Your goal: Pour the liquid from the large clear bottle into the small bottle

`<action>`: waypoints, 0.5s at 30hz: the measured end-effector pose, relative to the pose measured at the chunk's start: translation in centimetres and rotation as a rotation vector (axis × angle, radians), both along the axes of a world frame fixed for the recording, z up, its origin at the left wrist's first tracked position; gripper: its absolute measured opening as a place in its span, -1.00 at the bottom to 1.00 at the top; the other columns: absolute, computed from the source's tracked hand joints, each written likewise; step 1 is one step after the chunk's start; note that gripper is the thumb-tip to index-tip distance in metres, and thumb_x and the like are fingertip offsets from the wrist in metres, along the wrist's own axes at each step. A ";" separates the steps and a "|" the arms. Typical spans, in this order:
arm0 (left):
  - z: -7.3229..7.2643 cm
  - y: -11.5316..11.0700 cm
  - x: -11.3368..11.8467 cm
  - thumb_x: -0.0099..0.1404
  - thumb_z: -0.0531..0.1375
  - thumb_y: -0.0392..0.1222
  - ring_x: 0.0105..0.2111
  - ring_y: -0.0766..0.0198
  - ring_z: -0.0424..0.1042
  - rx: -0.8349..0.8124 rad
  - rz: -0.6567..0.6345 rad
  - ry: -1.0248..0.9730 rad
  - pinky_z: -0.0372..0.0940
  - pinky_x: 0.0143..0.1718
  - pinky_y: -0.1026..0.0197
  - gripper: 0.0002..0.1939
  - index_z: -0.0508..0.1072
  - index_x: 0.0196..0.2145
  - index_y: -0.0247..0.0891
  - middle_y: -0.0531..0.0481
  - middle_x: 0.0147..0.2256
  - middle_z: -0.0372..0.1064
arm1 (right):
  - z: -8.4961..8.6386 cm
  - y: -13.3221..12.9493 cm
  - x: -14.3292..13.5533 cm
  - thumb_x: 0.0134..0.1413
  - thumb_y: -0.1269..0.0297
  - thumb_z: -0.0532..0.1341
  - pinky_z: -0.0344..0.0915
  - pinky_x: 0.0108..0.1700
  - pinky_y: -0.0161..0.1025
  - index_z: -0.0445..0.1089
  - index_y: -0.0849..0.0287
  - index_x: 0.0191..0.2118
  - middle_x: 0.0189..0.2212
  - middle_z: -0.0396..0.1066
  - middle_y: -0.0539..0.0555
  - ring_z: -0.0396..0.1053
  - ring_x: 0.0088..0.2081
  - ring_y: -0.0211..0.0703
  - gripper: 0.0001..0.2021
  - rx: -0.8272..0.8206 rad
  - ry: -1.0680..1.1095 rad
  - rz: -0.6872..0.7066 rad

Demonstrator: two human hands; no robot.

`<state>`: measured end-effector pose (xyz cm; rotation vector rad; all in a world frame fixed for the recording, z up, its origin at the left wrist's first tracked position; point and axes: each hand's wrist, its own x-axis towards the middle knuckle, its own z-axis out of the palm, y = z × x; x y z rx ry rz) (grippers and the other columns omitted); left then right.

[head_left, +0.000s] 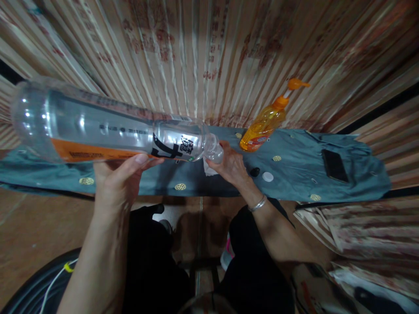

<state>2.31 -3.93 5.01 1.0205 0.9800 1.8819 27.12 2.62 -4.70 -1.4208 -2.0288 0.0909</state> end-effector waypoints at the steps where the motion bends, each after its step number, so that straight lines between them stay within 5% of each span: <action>1: 0.0 0.0 0.0 -0.25 0.47 -0.30 -0.48 0.24 0.54 -0.001 -0.001 0.004 0.63 -0.48 0.13 -0.39 0.57 -0.15 -0.08 0.14 -0.50 0.51 | 0.0 0.0 0.0 0.14 -0.03 0.34 0.48 -0.10 -0.04 0.29 0.26 0.14 -0.08 0.61 0.29 0.60 -0.10 0.18 -0.41 -0.006 0.000 -0.001; 15: 0.0 -0.1 0.3 -0.25 0.46 -0.29 -0.51 0.26 0.53 -0.027 0.019 0.003 0.62 -0.46 0.15 -0.45 0.58 -0.20 -0.09 0.15 -0.55 0.50 | 0.3 -0.1 0.0 0.16 0.00 0.34 0.50 -0.10 -0.05 0.28 0.23 0.13 -0.08 0.60 0.28 0.60 -0.10 0.18 -0.45 -0.002 -0.025 -0.014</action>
